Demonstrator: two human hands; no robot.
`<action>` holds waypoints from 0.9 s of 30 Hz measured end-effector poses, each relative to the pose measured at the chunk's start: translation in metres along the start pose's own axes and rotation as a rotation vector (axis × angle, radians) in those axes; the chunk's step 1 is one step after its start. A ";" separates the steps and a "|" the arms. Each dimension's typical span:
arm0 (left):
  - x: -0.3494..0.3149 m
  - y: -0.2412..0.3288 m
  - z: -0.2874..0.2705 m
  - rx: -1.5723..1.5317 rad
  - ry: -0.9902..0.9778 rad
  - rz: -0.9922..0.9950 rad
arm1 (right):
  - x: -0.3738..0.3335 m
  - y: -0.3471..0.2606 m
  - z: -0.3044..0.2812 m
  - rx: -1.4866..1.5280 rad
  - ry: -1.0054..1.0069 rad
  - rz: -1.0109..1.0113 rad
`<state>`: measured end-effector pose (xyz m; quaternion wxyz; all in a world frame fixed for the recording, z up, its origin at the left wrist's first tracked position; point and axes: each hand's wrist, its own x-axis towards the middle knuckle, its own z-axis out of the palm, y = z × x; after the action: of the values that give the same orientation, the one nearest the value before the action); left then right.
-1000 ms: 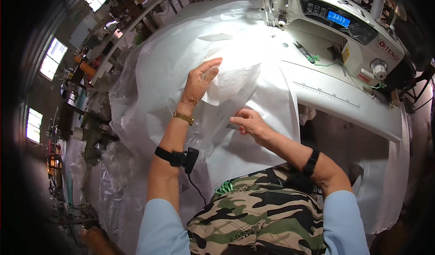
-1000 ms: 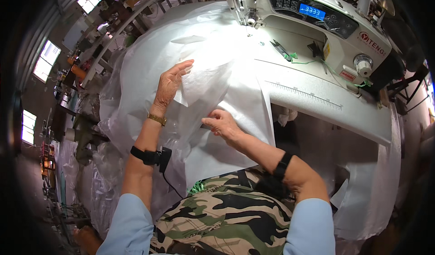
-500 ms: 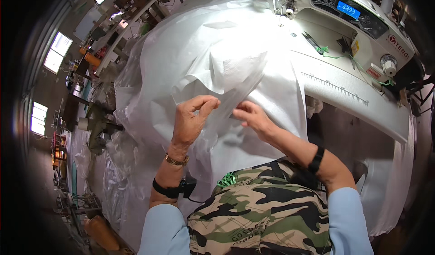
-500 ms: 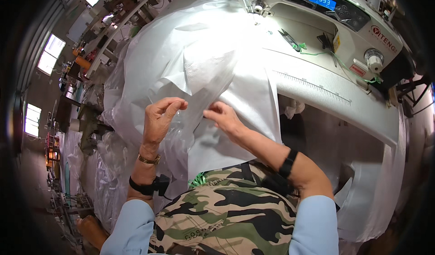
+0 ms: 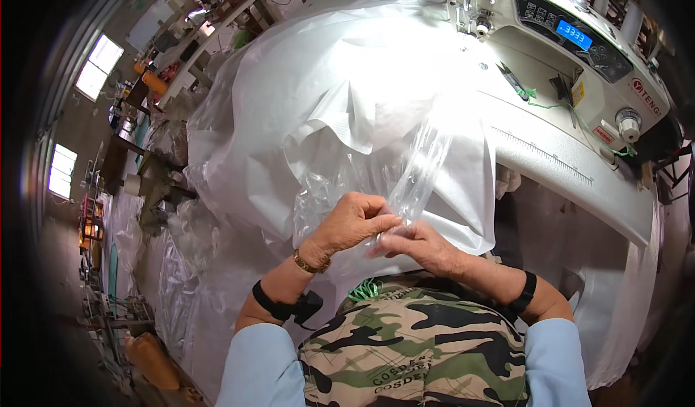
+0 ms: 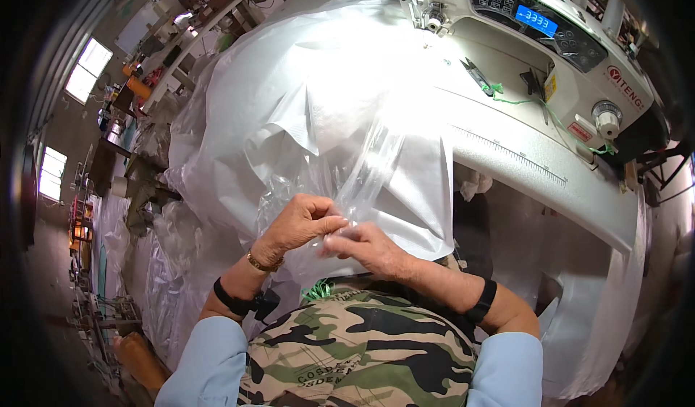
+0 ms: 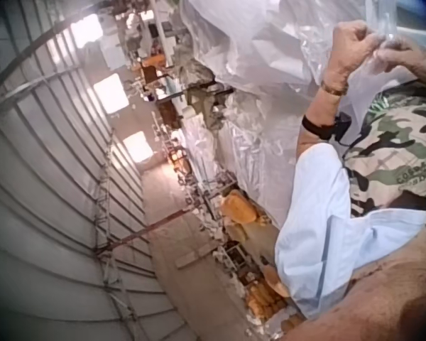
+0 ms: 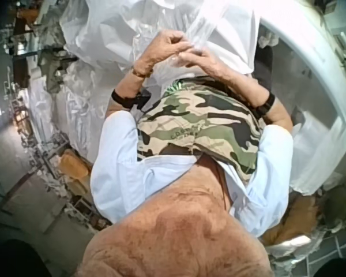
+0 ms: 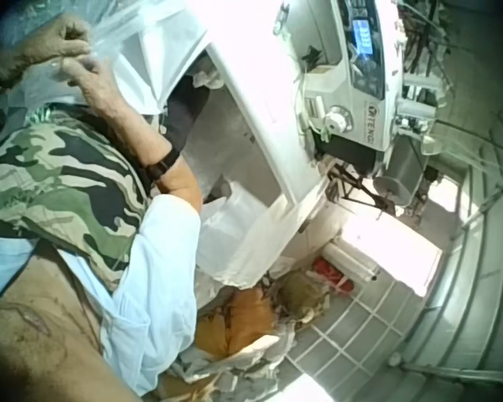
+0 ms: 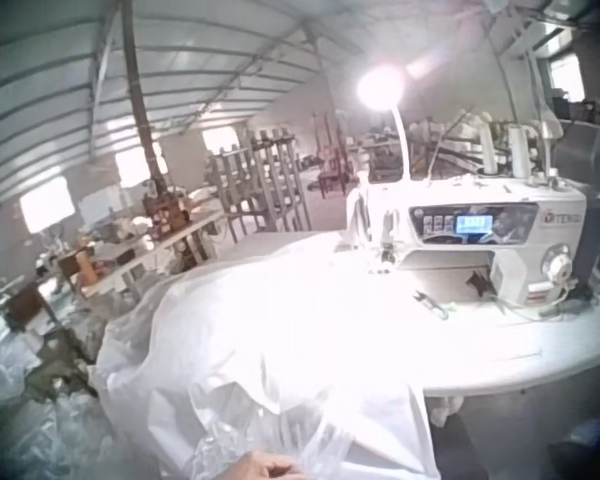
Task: Sewing large white plastic sheets using an industrial sewing machine.
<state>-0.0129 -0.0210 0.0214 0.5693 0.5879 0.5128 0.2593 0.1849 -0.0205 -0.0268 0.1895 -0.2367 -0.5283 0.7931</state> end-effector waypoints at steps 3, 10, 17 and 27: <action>-0.008 -0.008 -0.007 0.013 0.183 -0.031 | -0.010 0.001 -0.002 0.179 0.198 0.040; -0.004 -0.019 -0.024 0.013 0.212 -0.018 | -0.027 -0.004 0.003 -0.022 0.065 -0.179; -0.004 0.036 -0.011 0.959 0.664 0.594 | -0.033 -0.024 0.010 -0.444 0.146 -0.361; 0.065 0.068 -0.007 0.039 0.402 0.432 | -0.034 -0.041 0.018 -0.393 0.177 -0.421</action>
<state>0.0236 0.0519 0.0683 0.3764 0.6312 0.4833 0.4758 0.2048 -0.0374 0.0233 0.3457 -0.2223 -0.6906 0.5951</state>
